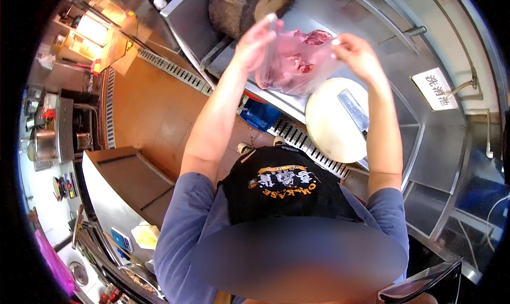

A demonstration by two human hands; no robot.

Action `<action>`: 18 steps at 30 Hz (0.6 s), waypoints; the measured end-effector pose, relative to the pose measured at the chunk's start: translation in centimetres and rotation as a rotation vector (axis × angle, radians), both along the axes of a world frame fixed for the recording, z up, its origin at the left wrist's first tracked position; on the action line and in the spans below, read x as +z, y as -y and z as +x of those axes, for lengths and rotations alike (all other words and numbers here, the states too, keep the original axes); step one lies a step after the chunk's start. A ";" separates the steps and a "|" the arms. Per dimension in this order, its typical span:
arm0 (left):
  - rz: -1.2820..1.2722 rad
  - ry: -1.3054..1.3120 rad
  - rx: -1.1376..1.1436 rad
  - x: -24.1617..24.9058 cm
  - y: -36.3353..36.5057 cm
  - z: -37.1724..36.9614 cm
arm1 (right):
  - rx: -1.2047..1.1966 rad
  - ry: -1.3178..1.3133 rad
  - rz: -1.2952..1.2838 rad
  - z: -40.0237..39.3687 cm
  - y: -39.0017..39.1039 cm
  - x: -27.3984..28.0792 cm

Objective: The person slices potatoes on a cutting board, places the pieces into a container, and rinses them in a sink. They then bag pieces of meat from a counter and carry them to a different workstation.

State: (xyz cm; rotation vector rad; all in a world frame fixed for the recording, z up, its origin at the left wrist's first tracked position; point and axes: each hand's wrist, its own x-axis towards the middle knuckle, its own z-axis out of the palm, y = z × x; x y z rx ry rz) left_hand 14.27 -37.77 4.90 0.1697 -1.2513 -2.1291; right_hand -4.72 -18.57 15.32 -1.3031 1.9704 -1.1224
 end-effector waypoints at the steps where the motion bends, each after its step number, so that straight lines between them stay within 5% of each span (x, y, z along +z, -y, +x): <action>1: -0.139 0.178 -0.049 -0.3 -1.2 0.1 | 0.033 -0.130 0.104 1.3 0.5 0.0; 2: -0.269 0.320 -0.143 0.4 -2.8 0.6 | 0.125 -0.502 0.079 1.9 1.4 -1.0; 3: -0.737 0.463 -0.025 0.3 -4.1 0.5 | 0.170 -0.557 0.111 3.1 2.5 -1.9; 5: -0.765 0.543 -0.121 -5.1 -4.4 -0.8 | 0.304 -0.651 -0.064 4.7 4.4 -3.8; 7: -0.920 0.361 0.330 -6.7 -5.2 -1.9 | 0.463 -0.602 0.043 6.9 5.6 -2.9; 8: -0.623 0.228 0.427 -6.1 -5.5 -2.6 | 0.478 -0.470 -0.059 6.8 6.2 -3.3; 9: -0.619 0.231 0.429 -6.8 -5.0 -2.6 | 0.493 -0.335 -0.160 6.6 7.0 -3.8; 11: -0.381 0.484 0.212 -8.7 -3.5 -2.5 | 0.335 -0.514 -0.359 4.7 7.4 -5.3; 13: -0.284 0.431 0.143 -6.5 -4.2 -1.8 | 0.326 -0.577 -0.327 3.5 7.5 -7.8; 15: -0.166 0.362 0.088 -5.3 -4.4 -1.4 | 0.157 -0.362 0.216 3.6 7.7 -8.4; 18: 0.179 0.359 -0.031 -4.9 -2.6 -1.0 | 0.003 -0.481 -0.004 4.1 7.0 -8.9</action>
